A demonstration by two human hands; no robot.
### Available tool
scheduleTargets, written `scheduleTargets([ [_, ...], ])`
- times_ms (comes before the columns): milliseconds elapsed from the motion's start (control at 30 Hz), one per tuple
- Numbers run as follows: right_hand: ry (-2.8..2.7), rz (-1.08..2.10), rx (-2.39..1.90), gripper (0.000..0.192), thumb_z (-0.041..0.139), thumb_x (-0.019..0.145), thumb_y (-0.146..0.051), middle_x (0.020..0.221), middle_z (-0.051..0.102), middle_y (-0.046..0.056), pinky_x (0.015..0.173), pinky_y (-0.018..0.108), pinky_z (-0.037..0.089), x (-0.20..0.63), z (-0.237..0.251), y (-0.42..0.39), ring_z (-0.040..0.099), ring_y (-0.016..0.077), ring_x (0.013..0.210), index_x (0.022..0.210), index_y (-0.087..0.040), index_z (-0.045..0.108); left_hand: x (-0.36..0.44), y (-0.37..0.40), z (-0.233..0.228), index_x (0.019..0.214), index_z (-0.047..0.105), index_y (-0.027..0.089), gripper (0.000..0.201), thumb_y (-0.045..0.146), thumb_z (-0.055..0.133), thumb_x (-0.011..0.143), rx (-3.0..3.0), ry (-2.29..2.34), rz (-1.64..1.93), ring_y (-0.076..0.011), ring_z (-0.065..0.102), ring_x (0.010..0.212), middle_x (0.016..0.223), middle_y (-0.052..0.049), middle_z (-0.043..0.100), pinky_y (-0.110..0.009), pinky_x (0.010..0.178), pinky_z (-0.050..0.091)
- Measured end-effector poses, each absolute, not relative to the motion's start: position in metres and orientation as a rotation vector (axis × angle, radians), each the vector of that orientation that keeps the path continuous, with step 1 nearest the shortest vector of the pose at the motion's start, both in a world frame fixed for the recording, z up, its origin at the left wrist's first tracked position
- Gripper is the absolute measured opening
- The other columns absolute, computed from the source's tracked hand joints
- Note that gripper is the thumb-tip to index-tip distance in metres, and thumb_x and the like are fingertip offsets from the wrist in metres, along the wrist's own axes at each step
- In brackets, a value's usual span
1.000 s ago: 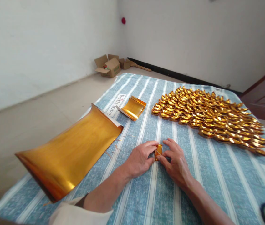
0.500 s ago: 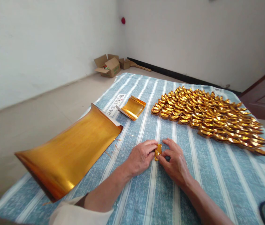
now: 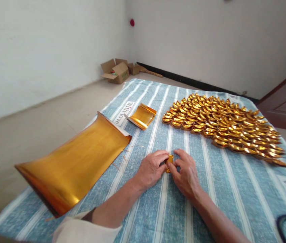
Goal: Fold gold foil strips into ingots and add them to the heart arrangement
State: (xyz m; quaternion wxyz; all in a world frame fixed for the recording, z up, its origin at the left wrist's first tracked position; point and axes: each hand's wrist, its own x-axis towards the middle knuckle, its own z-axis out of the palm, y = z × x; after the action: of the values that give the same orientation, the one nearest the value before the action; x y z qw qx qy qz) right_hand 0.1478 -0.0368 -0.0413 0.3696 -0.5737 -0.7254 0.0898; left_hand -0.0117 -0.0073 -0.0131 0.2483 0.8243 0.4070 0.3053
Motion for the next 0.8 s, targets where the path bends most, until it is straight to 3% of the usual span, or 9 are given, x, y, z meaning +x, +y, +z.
scheduleTargets([
  [400, -1.858, 0.2, -1.516, 0.023, 0.053, 0.082, -0.018, 0.115, 0.062, 0.013, 0.094, 0.052, 0.042, 0.1438, -0.0415, -0.0349, 0.053, 0.0298, 0.114, 0.06, -0.019, 0.061, -0.0083, -0.0065, -0.0119, 0.1, 0.065, 0.016, 0.03, 0.004, 0.064, 0.072, 2.239, 1.143, 0.846, -0.0218, 0.061, 0.108, 0.115, -0.01, 0.065, -0.038, 0.092, 0.051],
  [800, -1.868, 0.232, -1.609, 0.024, 0.054, 0.082, -0.018, 0.114, 0.063, 0.012, 0.094, 0.046, 0.042, 0.1409, -0.0367, -0.0342, 0.055, 0.0274, 0.111, 0.061, -0.018, 0.065, -0.0025, -0.0051, -0.0118, 0.089, 0.067, 0.017, 0.028, -0.001, 0.061, 0.07, 2.115, 1.18, 0.897, -0.0183, 0.063, 0.096, 0.104, -0.005, 0.067, -0.032, 0.089, 0.051],
])
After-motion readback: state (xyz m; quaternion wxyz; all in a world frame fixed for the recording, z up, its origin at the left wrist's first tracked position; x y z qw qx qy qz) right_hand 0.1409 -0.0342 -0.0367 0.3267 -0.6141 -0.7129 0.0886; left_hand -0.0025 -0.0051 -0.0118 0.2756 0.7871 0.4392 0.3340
